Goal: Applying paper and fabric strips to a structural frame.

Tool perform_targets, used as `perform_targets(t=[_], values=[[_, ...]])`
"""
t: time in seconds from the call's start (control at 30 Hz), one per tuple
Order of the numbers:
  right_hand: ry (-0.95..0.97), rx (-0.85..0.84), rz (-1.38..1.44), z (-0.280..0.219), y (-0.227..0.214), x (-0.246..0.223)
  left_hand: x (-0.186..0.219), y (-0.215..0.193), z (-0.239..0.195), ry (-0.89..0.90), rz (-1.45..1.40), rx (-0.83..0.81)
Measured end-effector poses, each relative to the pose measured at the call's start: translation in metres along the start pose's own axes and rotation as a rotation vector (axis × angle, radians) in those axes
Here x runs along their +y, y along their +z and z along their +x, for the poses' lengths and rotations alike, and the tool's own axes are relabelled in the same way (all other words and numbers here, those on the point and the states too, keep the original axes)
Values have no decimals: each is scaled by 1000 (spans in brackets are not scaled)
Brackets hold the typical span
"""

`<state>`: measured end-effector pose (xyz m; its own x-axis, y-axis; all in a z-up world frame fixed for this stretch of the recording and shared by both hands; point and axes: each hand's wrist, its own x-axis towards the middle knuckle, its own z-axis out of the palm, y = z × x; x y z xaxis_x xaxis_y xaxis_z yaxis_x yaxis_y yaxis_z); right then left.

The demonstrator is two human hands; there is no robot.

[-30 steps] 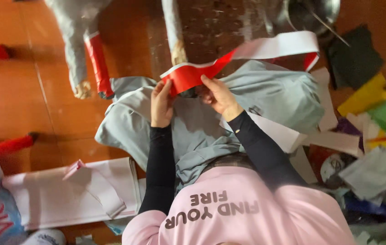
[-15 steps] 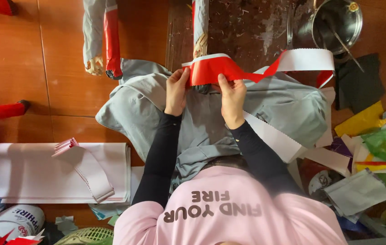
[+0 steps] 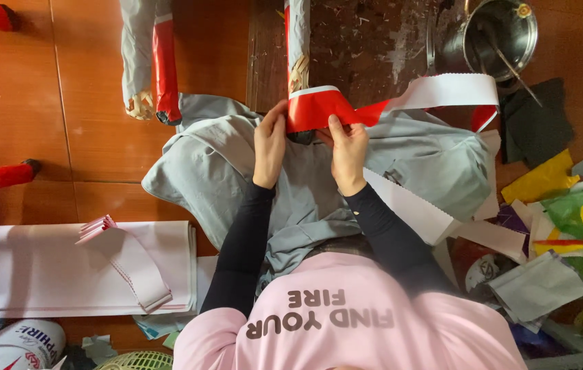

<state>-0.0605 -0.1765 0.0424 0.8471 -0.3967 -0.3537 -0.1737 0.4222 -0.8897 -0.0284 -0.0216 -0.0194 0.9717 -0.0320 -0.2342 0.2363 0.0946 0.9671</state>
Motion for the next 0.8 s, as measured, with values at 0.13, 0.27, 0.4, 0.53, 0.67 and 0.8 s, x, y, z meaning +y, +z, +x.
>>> perform_targets(t=[0.13,0.27,0.4,0.53,0.67,0.8], values=[[37,0,16,3,-6,5,30,5,-1,-94,-118,-51],[89,12,28,6,-5,2,47,11,4,-51,-94,-205],[105,-8,62,5,-6,-1,74,13,4,-293,-320,-352],[142,-72,111,14,-49,26,74,15,3,-273,-251,-324],[212,90,-439,-4,-30,2,62,23,7,-292,-277,-266],[-637,-234,-751,-21,39,-17,43,24,3,-49,-35,-168]])
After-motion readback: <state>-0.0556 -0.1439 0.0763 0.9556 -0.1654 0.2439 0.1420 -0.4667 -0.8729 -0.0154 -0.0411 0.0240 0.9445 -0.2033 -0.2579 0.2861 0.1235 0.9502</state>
